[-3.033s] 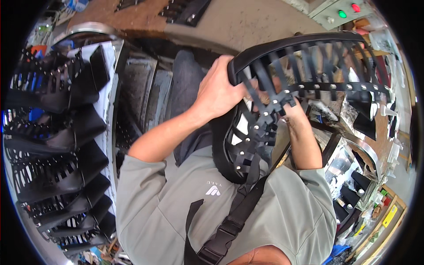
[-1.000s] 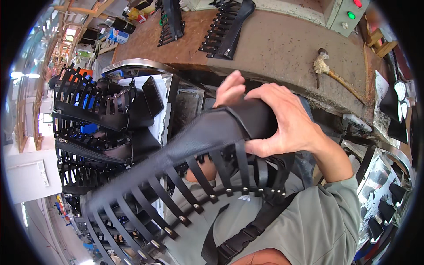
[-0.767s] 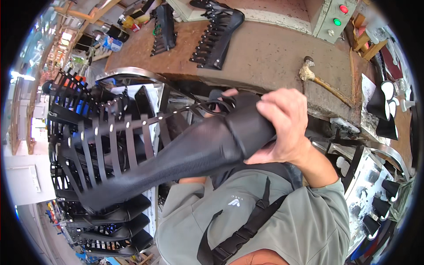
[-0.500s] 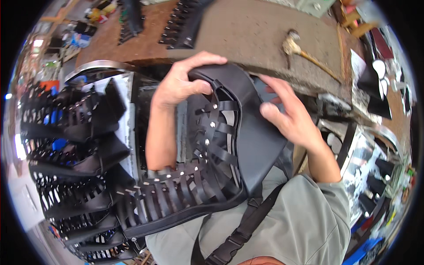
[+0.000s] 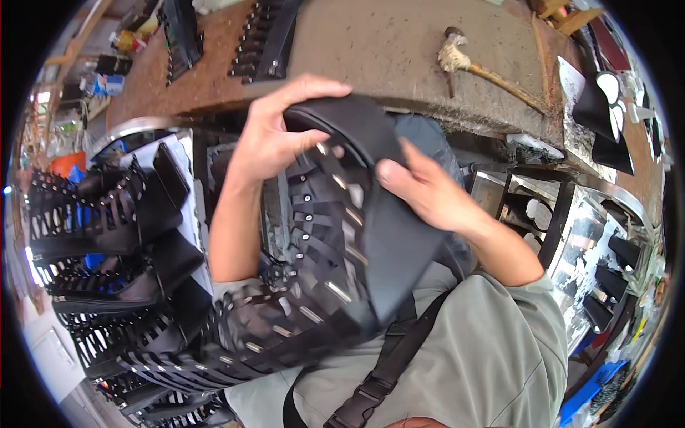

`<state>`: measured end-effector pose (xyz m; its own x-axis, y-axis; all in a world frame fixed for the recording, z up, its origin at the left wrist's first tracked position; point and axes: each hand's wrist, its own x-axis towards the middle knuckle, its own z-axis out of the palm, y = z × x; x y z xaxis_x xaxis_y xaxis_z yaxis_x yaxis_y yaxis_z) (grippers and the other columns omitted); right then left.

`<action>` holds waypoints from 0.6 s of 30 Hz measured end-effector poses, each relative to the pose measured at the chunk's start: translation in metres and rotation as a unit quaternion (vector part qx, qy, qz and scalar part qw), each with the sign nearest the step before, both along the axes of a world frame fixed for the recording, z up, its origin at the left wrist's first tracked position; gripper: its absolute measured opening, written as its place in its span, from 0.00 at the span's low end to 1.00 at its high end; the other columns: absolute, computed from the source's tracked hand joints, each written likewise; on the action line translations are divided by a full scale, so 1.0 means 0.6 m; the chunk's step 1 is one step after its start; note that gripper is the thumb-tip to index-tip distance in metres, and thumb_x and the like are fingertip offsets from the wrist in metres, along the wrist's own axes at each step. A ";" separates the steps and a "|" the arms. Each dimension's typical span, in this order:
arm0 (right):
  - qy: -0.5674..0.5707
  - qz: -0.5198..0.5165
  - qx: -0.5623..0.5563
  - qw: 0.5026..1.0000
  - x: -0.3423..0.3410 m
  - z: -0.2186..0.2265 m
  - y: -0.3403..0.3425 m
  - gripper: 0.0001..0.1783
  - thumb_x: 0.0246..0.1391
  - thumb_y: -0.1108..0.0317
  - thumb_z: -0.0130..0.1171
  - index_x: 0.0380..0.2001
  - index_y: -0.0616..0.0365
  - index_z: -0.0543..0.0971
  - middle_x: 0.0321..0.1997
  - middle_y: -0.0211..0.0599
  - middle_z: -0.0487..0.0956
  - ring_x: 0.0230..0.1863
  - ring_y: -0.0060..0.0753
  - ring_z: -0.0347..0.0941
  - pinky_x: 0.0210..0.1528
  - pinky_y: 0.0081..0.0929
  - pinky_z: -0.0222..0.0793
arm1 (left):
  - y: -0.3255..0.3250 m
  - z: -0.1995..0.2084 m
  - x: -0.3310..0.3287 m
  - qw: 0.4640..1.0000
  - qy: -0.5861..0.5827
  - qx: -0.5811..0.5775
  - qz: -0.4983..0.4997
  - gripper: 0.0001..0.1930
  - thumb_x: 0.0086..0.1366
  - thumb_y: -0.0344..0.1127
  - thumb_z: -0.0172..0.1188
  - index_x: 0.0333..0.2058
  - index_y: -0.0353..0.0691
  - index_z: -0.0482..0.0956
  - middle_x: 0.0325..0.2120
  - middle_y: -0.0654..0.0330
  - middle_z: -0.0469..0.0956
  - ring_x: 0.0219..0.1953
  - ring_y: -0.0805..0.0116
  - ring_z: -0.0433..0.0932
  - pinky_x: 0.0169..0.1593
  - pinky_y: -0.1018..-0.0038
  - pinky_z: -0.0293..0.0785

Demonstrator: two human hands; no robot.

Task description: Assemble the upper straps and platform soles of high-top sandals using manual fitting and a hammer.

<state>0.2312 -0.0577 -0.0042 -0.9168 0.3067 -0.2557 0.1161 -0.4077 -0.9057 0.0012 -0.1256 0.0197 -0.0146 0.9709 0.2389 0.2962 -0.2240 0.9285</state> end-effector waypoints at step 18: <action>0.154 -0.068 0.382 0.909 -0.001 0.030 0.072 0.35 0.46 0.59 0.68 0.57 0.59 0.69 0.54 0.37 0.72 0.54 0.33 0.69 0.58 0.30 0.63 | -0.043 -0.001 0.075 0.883 -0.385 -0.270 0.001 0.26 0.66 0.53 0.52 0.48 0.33 0.73 0.37 0.59 0.80 0.37 0.72 0.80 0.43 0.73 0.77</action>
<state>0.2306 -0.0143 0.0141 -0.8494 0.4022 0.3418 -0.1958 0.3613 -0.9117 0.0462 -0.1515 0.0189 0.0267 0.9400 -0.3402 -0.4695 0.3123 0.8259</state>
